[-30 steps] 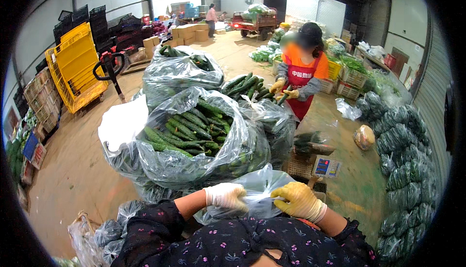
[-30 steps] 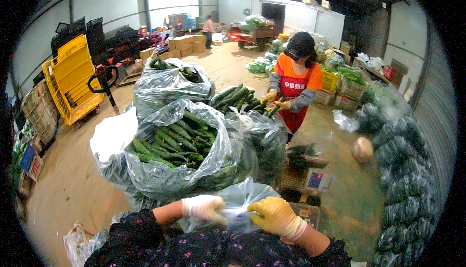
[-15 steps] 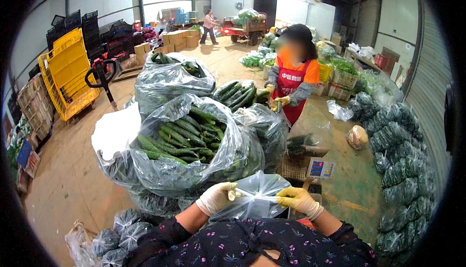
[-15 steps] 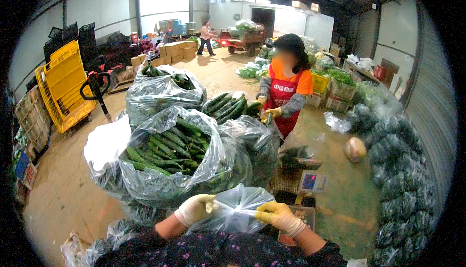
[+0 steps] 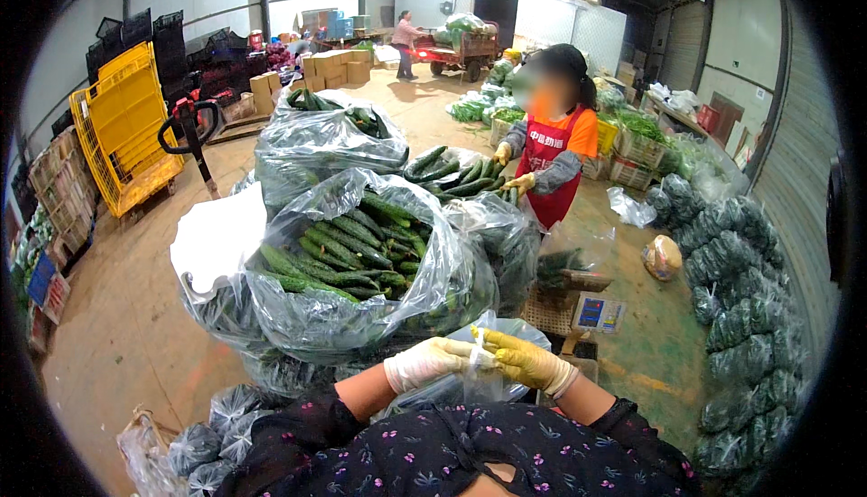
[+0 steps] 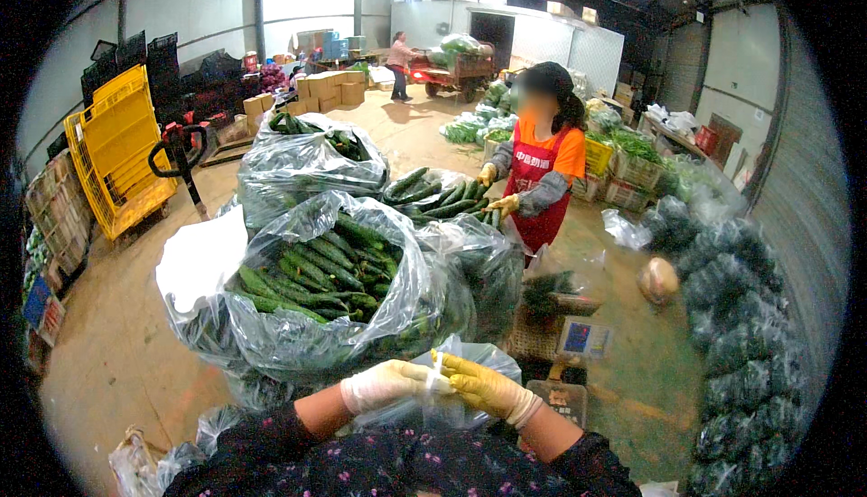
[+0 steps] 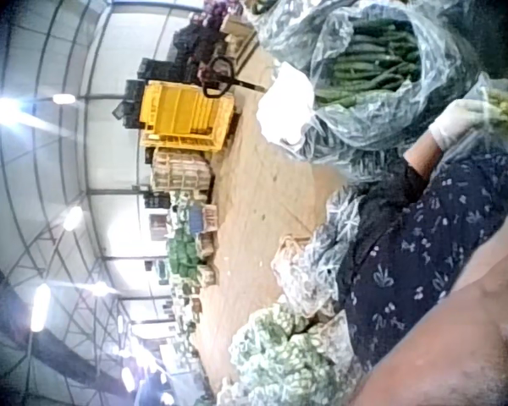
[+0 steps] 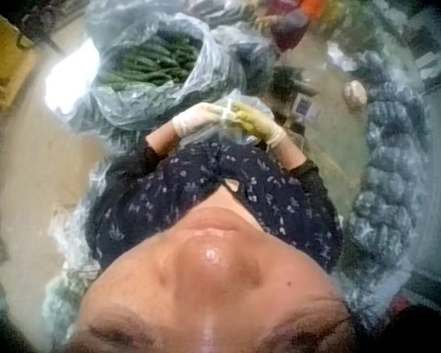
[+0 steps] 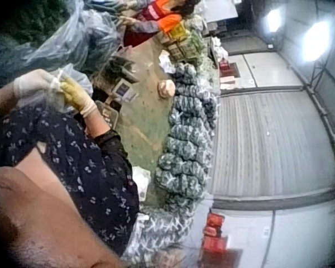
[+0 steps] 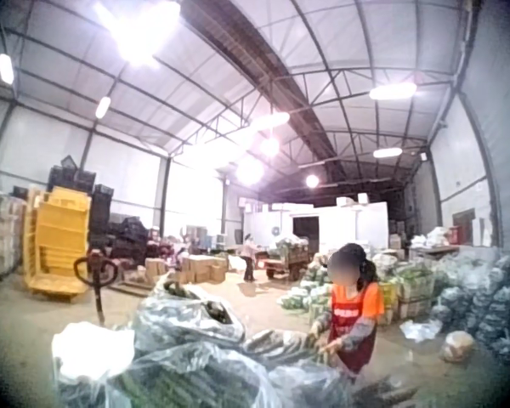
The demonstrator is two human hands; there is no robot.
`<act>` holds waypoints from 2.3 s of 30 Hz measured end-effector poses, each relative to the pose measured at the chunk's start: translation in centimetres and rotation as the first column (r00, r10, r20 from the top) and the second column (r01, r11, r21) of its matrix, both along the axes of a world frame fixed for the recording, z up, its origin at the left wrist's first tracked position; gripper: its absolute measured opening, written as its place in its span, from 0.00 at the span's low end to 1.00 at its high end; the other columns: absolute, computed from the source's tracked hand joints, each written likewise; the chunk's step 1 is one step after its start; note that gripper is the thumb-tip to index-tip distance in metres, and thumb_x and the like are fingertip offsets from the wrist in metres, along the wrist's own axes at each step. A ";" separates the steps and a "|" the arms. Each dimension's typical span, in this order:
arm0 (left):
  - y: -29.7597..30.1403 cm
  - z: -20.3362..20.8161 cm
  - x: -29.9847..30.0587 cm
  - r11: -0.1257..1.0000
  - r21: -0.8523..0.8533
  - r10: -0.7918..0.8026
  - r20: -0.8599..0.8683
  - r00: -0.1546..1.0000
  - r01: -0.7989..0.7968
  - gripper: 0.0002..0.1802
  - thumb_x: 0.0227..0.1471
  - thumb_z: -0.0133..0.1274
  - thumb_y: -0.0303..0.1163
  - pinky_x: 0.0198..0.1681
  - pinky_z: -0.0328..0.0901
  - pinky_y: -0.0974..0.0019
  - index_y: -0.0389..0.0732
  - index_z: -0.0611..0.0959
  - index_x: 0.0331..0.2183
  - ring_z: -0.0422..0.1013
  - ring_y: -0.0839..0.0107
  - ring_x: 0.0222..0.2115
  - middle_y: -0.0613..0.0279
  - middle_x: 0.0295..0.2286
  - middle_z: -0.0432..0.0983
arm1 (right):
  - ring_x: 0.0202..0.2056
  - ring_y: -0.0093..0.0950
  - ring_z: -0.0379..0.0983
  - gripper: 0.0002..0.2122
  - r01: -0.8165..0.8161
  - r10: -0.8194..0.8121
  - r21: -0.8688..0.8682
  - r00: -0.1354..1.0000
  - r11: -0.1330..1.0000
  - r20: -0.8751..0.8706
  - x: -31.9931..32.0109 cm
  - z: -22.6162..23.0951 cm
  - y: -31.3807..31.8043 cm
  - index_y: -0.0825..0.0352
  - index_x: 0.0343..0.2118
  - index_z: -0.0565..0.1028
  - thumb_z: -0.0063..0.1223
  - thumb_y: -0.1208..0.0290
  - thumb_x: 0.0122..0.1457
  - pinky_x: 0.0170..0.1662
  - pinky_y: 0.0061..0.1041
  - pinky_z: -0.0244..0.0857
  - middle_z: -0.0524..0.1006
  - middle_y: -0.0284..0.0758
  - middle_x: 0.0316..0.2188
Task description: The person picks up cucumbers from a large plastic-lined bag, places them into a smaller plastic bag inside a container on a scale, and then moves the filled bags to a separate stack on the floor.
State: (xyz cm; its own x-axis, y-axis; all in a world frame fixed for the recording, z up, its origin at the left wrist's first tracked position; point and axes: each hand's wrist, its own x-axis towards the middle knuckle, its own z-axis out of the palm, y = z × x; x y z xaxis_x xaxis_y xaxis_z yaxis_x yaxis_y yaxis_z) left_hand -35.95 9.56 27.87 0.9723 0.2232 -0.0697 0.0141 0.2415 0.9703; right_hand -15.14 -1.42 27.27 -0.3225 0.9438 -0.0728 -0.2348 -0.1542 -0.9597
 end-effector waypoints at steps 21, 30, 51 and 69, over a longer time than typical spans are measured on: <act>5.1 -7.0 5.0 0.284 0.929 0.651 -0.005 0.759 -0.238 0.05 0.43 0.53 0.29 0.33 0.70 0.59 0.47 0.81 0.27 0.76 0.54 0.27 0.56 0.23 0.78 | 0.31 0.20 0.73 0.13 -0.403 -0.152 0.409 0.534 0.819 0.832 1.1 -0.8 -0.9 0.64 0.35 0.75 0.48 0.58 0.61 0.34 0.22 0.66 0.75 0.31 0.26; 3.4 -1.9 5.6 0.326 0.782 0.775 0.100 0.624 -0.530 0.06 0.43 0.51 0.25 0.32 0.69 0.63 0.43 0.79 0.28 0.75 0.59 0.24 0.54 0.23 0.78 | 0.23 0.21 0.71 0.13 -0.268 0.338 -0.396 0.934 0.878 0.118 1.2 -1.7 1.3 0.65 0.35 0.76 0.48 0.59 0.62 0.29 0.20 0.68 0.77 0.33 0.27; -2.1 -2.2 0.5 0.122 0.950 0.601 0.160 0.783 -0.288 0.34 0.34 0.59 0.40 0.55 0.60 0.52 0.37 0.76 0.47 0.64 0.45 0.51 0.39 0.51 0.66 | 0.35 0.31 0.73 0.11 -0.356 -0.027 0.345 0.661 0.869 0.750 4.0 1.8 0.3 0.65 0.37 0.78 0.56 0.64 0.57 0.42 0.29 0.65 0.77 0.38 0.31; -11.9 -6.3 3.5 0.203 0.910 0.841 0.028 0.541 -0.362 0.10 0.40 0.55 0.38 0.30 0.69 0.53 0.45 0.83 0.27 0.76 0.53 0.30 0.55 0.25 0.79 | 0.32 0.26 0.72 0.11 -0.719 0.467 0.092 0.537 0.689 0.702 -0.8 6.5 2.2 0.71 0.28 0.76 0.53 0.65 0.54 0.38 0.25 0.64 0.78 0.37 0.31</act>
